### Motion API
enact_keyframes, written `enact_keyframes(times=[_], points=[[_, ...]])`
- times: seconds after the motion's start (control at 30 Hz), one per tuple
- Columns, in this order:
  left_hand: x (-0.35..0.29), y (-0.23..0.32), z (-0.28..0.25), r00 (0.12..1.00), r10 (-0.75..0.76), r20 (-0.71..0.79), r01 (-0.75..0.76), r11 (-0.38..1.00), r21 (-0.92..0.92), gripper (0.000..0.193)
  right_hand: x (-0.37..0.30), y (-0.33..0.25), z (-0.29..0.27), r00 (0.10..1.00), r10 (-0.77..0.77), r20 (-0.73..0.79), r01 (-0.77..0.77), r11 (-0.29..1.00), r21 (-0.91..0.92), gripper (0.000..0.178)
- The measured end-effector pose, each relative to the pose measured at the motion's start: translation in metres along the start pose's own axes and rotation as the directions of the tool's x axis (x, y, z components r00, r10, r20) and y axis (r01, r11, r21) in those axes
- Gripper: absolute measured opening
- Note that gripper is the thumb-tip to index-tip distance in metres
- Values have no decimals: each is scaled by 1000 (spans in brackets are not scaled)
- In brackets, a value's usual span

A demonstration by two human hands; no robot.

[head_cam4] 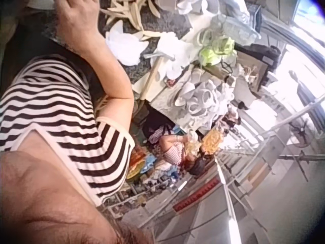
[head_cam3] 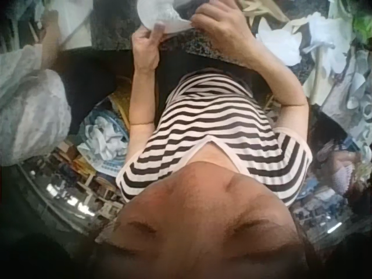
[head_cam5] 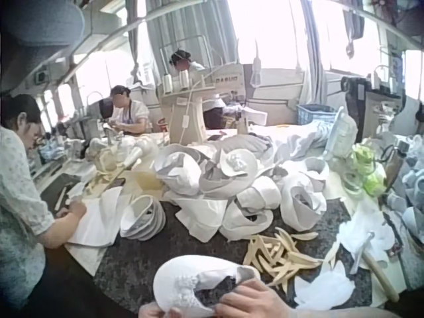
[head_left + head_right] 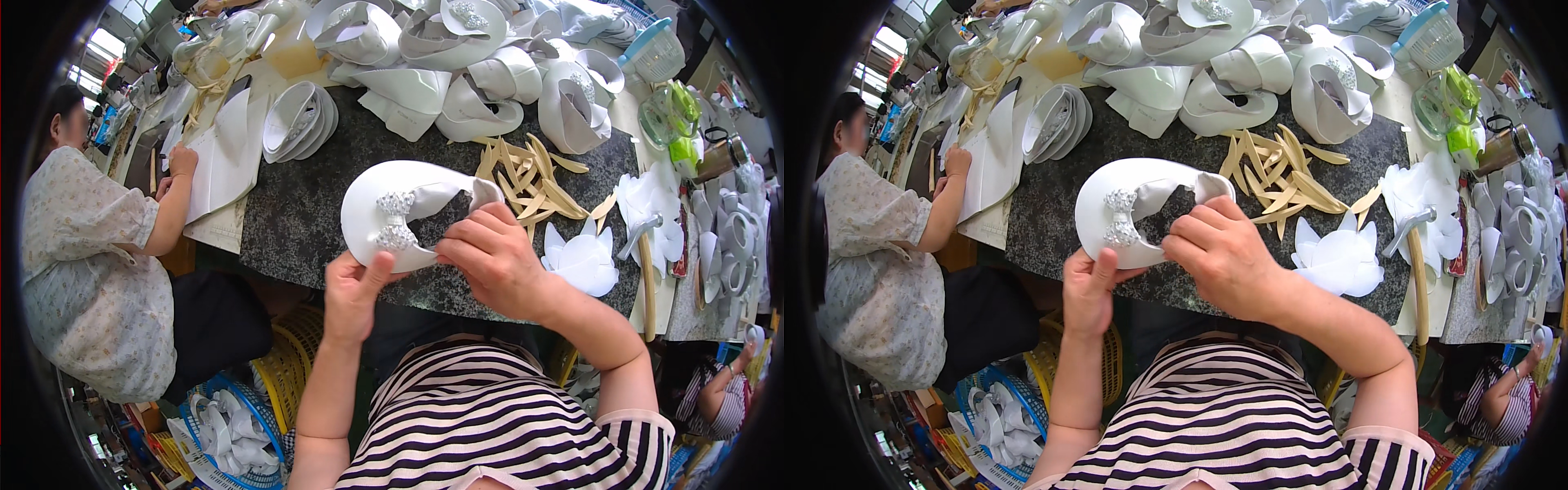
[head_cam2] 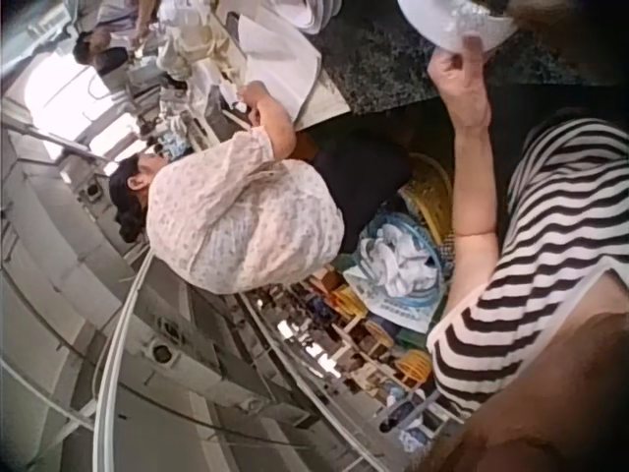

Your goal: The person assembles shoe uppers by inserting lining and stiffener pieces into the fabric collars and folding and pressing the edges by hand.

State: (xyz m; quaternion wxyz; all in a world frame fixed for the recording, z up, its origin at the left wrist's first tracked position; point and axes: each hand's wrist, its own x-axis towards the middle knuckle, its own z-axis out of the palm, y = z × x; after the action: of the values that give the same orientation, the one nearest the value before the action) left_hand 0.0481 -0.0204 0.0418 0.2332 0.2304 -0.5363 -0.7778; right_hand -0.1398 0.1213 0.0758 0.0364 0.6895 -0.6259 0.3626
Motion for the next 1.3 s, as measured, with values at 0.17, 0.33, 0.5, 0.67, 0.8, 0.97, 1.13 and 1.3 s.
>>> enact_keyframes(times=[0.17, 0.33, 0.5, 0.67, 0.8, 0.97, 1.13, 1.3], points=[[7, 5, -3, 997, 70, -38, -76, 973, -216, 37, 11, -3, -1, 1000, -9, -9, 9, 1000, -2, 22], [2, -21, 4, 997, 68, -25, -73, 920, -386, 39, 12, -10, 8, 999, 19, -34, -19, 1000, -20, 22], [-1, -36, 11, 996, 80, -33, -86, 895, -439, 38, 14, -7, 7, 992, 70, 103, -72, 997, 17, 17], [-4, -46, 16, 997, 71, -16, -70, 879, -472, 35, 15, -8, 6, 987, 42, 152, -42, 999, -6, 25], [-8, -50, 17, 999, 37, 30, -21, 905, -425, 29, 14, -4, 4, 969, 49, 244, -39, 998, -47, 24], [-12, -48, 26, 998, 43, 34, -25, 908, -419, 31, 16, -5, 1, 984, -77, 162, 74, 997, 24, 25], [-9, -15, -11, 945, -209, 252, 214, 977, 8, 45, 19, 8, -22, 910, -158, 384, 160, 987, 25, 23], [1, 7, -9, 962, -41, 270, -35, 961, 273, 51, 29, 6, -35, 849, -290, 441, 344, 938, -46, 17]])
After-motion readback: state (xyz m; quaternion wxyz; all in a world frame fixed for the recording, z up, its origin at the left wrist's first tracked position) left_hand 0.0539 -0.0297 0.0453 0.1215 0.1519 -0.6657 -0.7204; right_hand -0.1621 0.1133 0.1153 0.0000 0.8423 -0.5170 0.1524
